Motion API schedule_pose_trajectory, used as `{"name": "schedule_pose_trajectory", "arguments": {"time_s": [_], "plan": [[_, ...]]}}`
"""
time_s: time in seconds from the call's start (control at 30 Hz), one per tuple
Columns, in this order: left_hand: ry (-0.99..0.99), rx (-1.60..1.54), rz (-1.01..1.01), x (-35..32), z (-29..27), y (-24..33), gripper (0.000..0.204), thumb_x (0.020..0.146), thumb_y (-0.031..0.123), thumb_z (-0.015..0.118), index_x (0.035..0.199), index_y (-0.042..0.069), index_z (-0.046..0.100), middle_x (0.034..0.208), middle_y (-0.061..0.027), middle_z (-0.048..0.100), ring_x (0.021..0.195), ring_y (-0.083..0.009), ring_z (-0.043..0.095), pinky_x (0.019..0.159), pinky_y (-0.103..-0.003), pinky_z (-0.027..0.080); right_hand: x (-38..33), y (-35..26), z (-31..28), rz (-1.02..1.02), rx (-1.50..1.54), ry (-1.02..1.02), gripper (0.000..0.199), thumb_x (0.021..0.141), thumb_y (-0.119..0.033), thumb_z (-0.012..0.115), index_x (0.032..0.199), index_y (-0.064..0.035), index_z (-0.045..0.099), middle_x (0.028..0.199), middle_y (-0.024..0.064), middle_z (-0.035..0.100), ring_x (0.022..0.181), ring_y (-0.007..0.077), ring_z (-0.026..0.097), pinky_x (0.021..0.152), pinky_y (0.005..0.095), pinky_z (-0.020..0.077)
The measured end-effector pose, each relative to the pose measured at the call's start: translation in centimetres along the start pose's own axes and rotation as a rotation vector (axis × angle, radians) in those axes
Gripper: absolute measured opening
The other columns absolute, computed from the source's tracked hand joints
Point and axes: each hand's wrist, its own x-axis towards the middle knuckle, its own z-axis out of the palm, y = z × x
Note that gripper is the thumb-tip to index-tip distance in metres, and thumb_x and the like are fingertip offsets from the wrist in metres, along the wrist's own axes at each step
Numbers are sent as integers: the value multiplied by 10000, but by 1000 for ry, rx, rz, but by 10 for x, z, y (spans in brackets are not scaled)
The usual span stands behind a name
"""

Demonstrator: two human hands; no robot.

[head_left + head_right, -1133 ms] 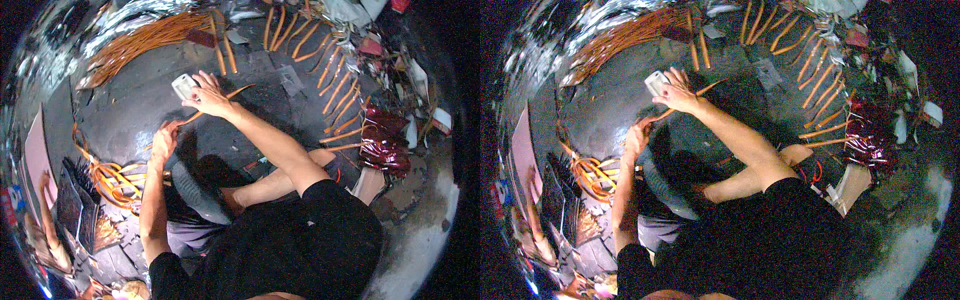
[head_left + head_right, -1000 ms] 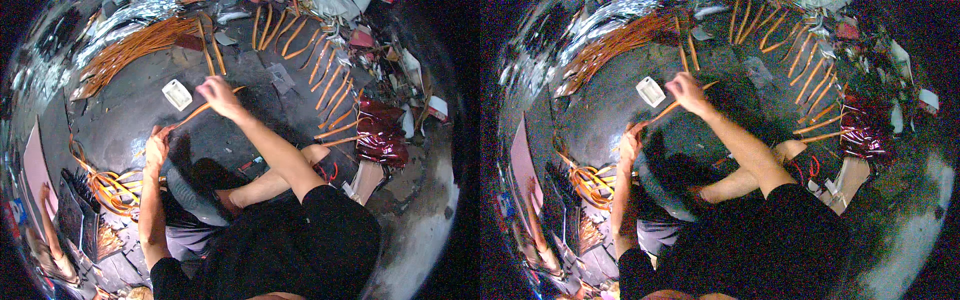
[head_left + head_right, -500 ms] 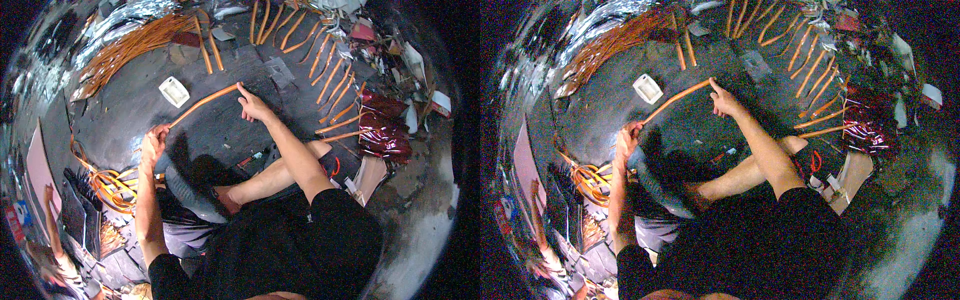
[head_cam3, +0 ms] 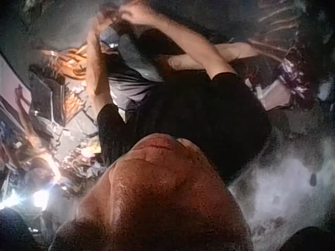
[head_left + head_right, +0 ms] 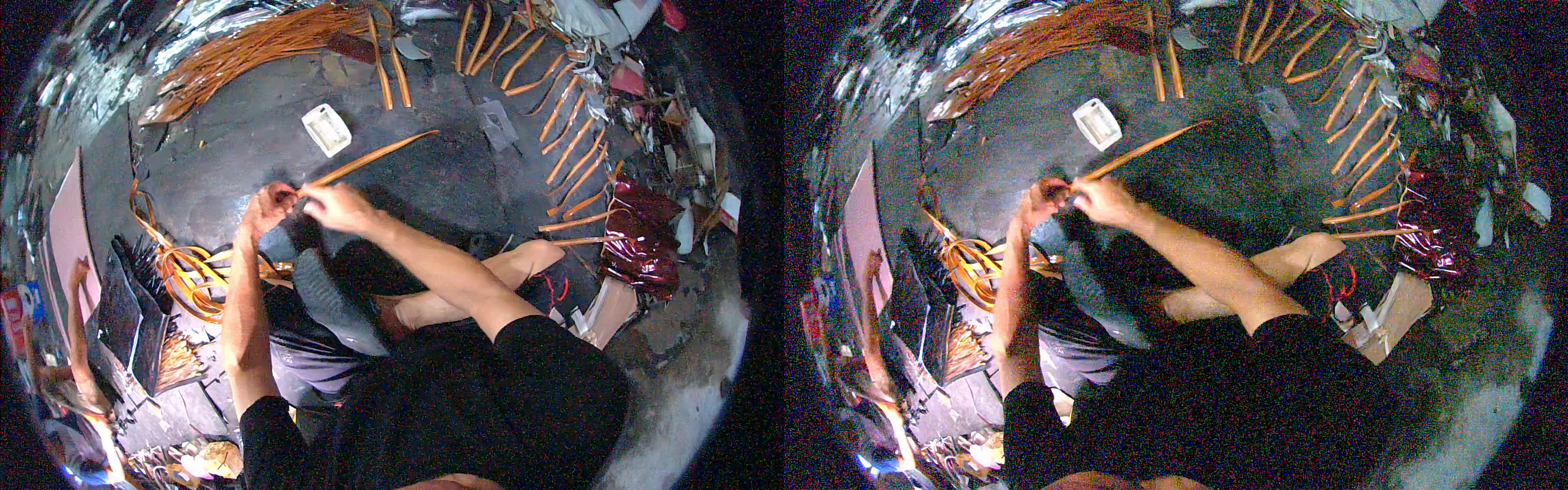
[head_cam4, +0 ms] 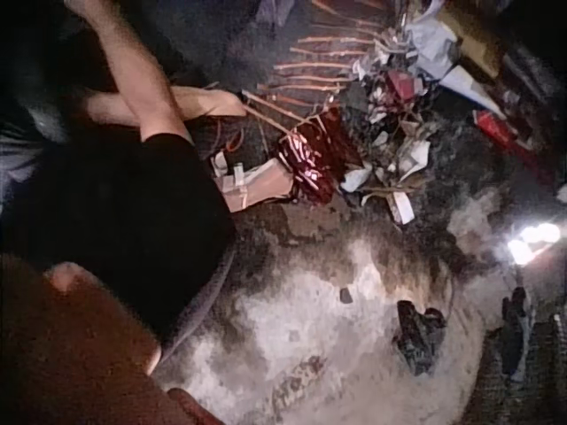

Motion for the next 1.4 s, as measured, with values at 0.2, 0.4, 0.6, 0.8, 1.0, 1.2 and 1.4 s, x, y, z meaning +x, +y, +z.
{"name": "schedule_pose_trajectory", "arguments": {"time_s": [0.2, 0.4, 0.6, 0.8, 1.0, 1.2, 1.4], "plan": [[-11, 87, 54, 14, 32, 26, 171, 833, 76, 556, 968, 20, 645, 781, -74, 673, 710, -149, 629, 667, -289, 486, 27, 5, -96, -17, -433, 233, 263, 770, -227, 692, 997, -103, 644, 1269, 173, 493, 1258, 371, 391, 1038, 531, 290], [-34, 97, 121, 35, 50, 21, 172, 841, 124, 570, 976, 38, 634, 791, -96, 681, 740, -206, 658, 701, -341, 502, 57, 46, -97, -274, -746, 139, 254, 725, -127, 706, 957, -112, 605, 1303, 191, 442, 1336, 396, 291, 1120, 573, 153], [137, 13, 116, 45, 42, -21, 155, 844, 105, 579, 989, 74, 626, 865, -133, 697, 798, -257, 684, 710, -356, 508, 10, 55, -117, -2, -33, 410, 445, 844, -85, 645, 1255, -147, 485, 1017, 141, 574, 910, 252, 591, 668, 334, 520], [93, -115, 33, 40, 33, -25, 150, 847, 104, 588, 986, 61, 625, 851, -100, 699, 755, -214, 676, 696, -336, 516, -24, 27, -96, 542, 333, -191, 645, 981, -193, 433, 1521, -250, 85, 624, 81, 606, 460, 139, 552, 413, 293, 477], [-41, -65, -137, 5, -11, -9, 142, 872, 87, 587, 991, 21, 626, 756, -45, 655, 662, -117, 606, 624, -288, 512, -15, 31, -8, 50, -90, -257, 633, 957, -156, 401, 1509, -142, 91, 588, 190, 613, 479, 307, 613, 502, 452, 519], [123, -117, -290, -59, -62, -29, 189, 917, 144, 596, 1058, 18, 592, 761, -71, 653, 674, -125, 615, 584, -266, 512, 16, -15, 38, -34, -261, -497, 704, 912, -141, 453, 1508, -111, 79, 796, 251, 647, 723, 395, 647, 682, 509, 498], [347, 38, -179, -59, -68, -35, 225, 915, 151, 532, 1088, 29, 608, 802, -64, 669, 720, -135, 622, 678, -286, 500, 54, -51, 74, -29, -235, -661, 749, 803, -41, 455, 1496, -222, 234, 942, 228, 659, 871, 355, 660, 716, 438, 536]]}}
